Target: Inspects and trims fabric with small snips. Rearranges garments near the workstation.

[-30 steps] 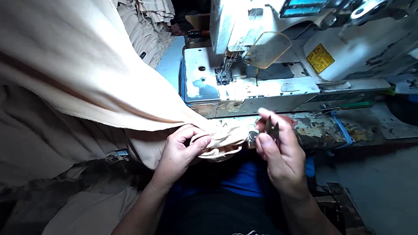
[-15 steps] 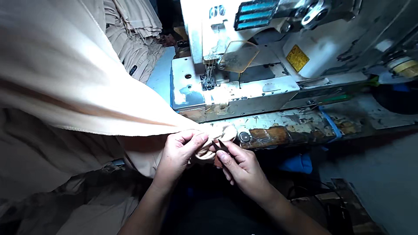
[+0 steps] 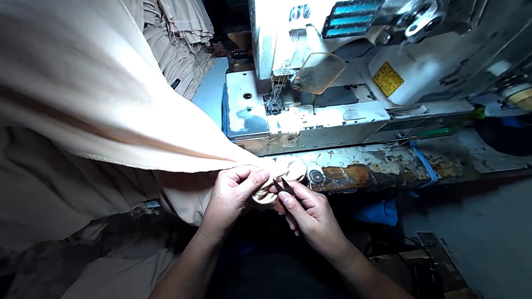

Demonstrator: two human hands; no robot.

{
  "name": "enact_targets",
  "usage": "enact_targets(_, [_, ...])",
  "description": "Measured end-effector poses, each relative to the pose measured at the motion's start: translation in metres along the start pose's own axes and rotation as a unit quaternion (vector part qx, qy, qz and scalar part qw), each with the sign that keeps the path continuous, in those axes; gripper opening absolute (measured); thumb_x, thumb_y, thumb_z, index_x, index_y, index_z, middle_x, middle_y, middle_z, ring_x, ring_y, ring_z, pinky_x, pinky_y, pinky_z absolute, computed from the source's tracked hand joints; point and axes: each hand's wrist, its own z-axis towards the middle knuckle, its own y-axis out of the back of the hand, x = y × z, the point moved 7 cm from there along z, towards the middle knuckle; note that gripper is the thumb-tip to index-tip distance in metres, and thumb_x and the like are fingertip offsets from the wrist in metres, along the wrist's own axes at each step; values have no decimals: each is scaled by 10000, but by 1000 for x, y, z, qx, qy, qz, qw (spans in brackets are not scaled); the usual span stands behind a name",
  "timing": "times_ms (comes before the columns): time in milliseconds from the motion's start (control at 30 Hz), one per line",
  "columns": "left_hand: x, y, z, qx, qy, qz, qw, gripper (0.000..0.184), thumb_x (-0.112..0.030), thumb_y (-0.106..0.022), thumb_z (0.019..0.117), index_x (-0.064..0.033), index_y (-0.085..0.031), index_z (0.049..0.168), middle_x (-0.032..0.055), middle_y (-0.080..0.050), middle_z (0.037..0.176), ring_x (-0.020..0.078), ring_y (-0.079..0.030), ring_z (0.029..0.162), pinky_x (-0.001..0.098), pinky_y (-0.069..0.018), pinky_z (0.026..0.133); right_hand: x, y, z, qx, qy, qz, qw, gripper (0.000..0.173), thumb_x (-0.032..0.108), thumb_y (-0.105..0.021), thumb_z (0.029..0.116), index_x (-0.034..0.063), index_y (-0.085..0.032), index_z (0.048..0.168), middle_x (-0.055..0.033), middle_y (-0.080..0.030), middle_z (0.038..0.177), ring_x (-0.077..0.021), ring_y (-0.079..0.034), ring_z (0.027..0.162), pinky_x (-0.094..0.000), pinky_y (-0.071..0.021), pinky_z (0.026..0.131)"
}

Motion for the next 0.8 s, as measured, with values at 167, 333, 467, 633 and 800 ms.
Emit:
enact_targets(167, [2, 0, 0, -2, 3, -4, 1000, 159, -87, -654, 958, -66, -766, 847, 0, -708, 717, 29, -658, 663, 185, -552, 649, -3, 1, 0, -3, -3, -4, 1000, 273, 161, -484, 1070, -13, -674, 1159, 45, -633, 780, 26, -551, 554, -126, -475, 468])
enact_targets(333, [3, 0, 1, -2, 3, -2, 1000, 156, -87, -654, 957, -63, -765, 849, 1, -703, 715, 28, -655, 659, 186, -555, 649, 0, 0, -1, 1, 6, 6, 1000, 282, 146, -487, 1067, -34, -664, 1192, 38, -647, 804, 28, -560, 577, -123, -480, 487])
enact_targets(467, [4, -2, 2, 7, 2, -5, 1000, 184, -74, -629, 965, -68, -763, 840, -16, -703, 711, 20, -655, 656, 184, -556, 648, -2, 0, 0, -1, 7, -3, 1000, 275, 143, -491, 1062, -36, -667, 1176, 40, -644, 790, 29, -554, 564, -126, -481, 485])
enact_targets(633, [5, -2, 2, 12, 1, 5, 1000, 207, -77, -611, 966, -78, -765, 827, -21, -698, 709, 12, -645, 658, 177, -544, 648, -4, 1, 1, -2, 1, -13, 1000, 286, 156, -486, 1065, -30, -668, 1185, 43, -639, 778, 28, -545, 558, -125, -467, 478])
enact_targets(800, [4, -3, 2, 15, -6, 5, 1000, 213, -82, -610, 967, -84, -761, 819, -31, -680, 684, 1, -626, 635, 165, -528, 623, -2, 1, 1, -4, 6, -16, 1000, 270, 152, -499, 1060, -25, -673, 1165, 42, -642, 789, 36, -553, 570, -118, -477, 490])
